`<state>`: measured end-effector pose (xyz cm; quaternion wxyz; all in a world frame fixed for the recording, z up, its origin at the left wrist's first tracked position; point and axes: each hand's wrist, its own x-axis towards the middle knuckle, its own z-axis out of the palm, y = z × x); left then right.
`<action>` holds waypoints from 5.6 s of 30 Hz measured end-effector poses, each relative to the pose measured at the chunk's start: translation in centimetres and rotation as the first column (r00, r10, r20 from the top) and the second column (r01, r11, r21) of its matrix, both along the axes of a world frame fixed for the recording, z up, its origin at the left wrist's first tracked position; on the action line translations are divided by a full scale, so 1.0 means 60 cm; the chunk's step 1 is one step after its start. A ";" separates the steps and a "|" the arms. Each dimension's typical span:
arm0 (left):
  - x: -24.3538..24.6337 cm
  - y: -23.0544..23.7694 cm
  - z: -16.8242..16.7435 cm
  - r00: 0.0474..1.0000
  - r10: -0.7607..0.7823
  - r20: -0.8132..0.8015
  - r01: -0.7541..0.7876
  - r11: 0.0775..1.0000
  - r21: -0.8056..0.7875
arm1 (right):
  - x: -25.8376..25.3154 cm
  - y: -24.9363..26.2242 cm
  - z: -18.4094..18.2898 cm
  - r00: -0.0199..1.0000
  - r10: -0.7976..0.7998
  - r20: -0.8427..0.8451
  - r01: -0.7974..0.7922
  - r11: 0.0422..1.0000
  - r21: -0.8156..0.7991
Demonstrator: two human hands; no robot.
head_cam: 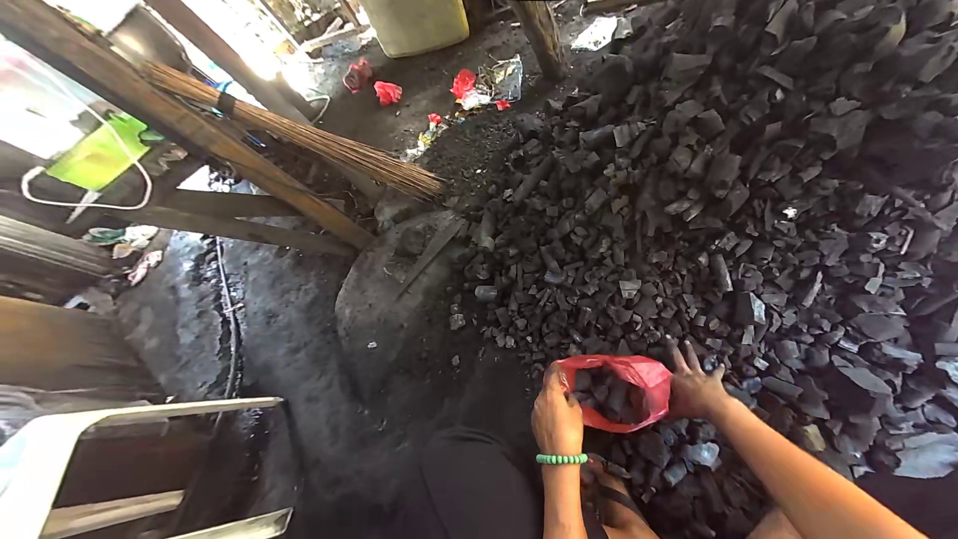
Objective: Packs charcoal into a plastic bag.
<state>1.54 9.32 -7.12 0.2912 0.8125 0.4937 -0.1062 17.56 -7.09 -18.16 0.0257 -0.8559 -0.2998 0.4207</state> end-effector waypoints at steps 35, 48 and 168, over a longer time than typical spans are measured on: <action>-0.078 0.045 0.117 0.236 0.631 0.739 -0.002 0.761 -0.648 | -0.109 -0.041 0.025 0.991 -0.132 -0.017 0.108 0.731 0.674; -0.065 0.033 0.130 0.248 0.585 0.772 -0.031 0.802 -0.597 | -0.146 -0.160 -0.092 0.635 0.737 0.233 -0.748 0.511 0.424; -0.054 0.033 0.114 0.148 0.574 0.806 0.036 0.811 -0.584 | -0.077 -0.073 -0.051 0.986 0.165 -0.021 -0.164 0.985 0.045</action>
